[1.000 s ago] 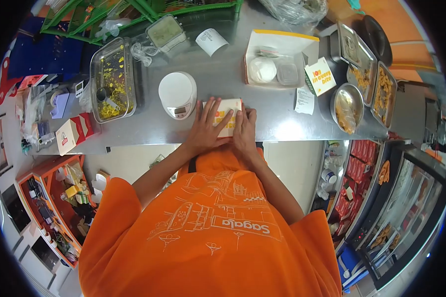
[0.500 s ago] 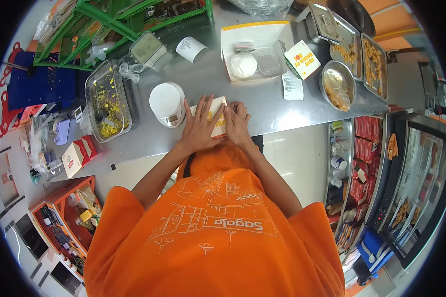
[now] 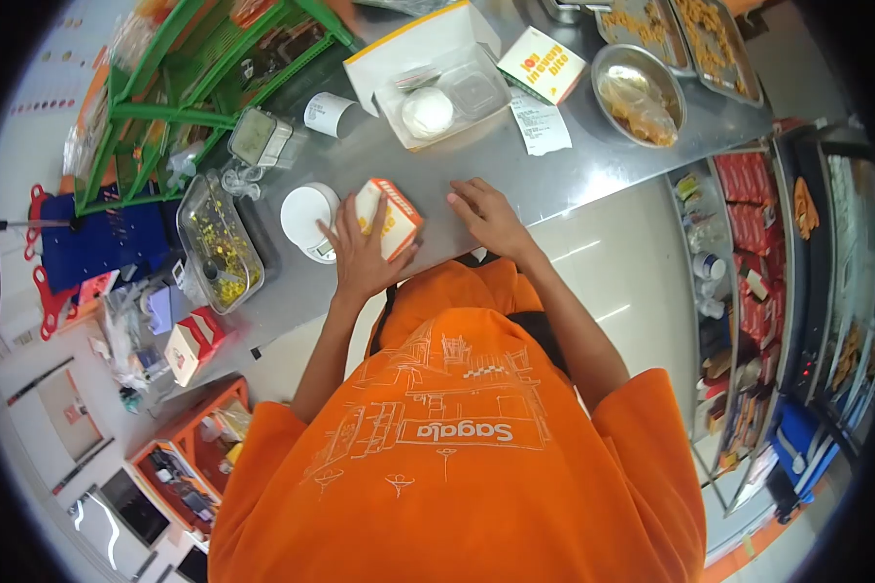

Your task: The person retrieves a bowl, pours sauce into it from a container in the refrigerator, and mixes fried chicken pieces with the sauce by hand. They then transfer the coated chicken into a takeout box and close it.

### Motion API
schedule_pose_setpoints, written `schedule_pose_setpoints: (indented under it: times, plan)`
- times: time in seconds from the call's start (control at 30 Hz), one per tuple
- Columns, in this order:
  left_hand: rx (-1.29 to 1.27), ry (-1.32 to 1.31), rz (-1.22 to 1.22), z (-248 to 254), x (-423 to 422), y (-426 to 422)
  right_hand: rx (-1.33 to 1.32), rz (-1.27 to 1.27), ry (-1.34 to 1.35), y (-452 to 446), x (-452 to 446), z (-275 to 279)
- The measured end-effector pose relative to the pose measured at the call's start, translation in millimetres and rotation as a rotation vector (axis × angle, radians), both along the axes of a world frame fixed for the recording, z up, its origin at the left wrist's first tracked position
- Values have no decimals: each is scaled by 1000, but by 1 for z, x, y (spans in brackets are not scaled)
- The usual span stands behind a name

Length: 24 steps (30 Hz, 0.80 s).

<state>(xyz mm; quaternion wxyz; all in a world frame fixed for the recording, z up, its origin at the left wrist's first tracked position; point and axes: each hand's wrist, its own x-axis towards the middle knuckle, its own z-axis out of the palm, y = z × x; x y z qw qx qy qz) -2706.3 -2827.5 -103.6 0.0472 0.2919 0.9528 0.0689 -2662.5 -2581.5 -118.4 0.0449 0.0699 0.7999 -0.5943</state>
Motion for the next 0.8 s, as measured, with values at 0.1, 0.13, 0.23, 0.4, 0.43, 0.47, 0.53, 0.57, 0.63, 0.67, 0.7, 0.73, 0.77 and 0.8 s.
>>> schedule_pose_setpoints:
  times: [0.1,0.13,0.23,0.4,0.43,0.47,0.53,0.57,0.63,0.67,0.7,0.73,0.77,0.8]
  plan:
    - [-45,-64,88,18,3,12,-48,22,-16,8,5,-6]
    - [-2,-64,97,18,2,14,-78,16,-22,10,5,-10]
    - [34,-46,90,18,-1,24,-158,-44,-29,16,8,-22]
    - [50,-90,15,14,-8,21,-264,89,84,16,11,-32]
    - [82,-129,50,15,-10,21,-279,157,95,14,10,-32]
    - [115,-165,88,17,-12,21,-323,160,88,8,10,-35]
    - [199,-200,135,14,-13,17,-404,174,87,-14,8,-44]
    - [279,-244,181,10,-13,11,-410,230,24,-23,5,-47]
    - [478,-415,309,14,-9,14,-422,193,71,-40,2,-42]
    - [524,-452,338,14,-4,17,-424,183,95,-48,1,-38]
    - [574,-488,368,20,0,26,-477,230,40,-47,0,-26]
    - [626,-522,398,22,4,31,-508,204,35,-51,1,-22]
    - [725,-551,429,20,6,31,-537,177,31,-54,2,-17]
    - [781,-624,511,23,8,33,-564,149,26,-56,1,-14]
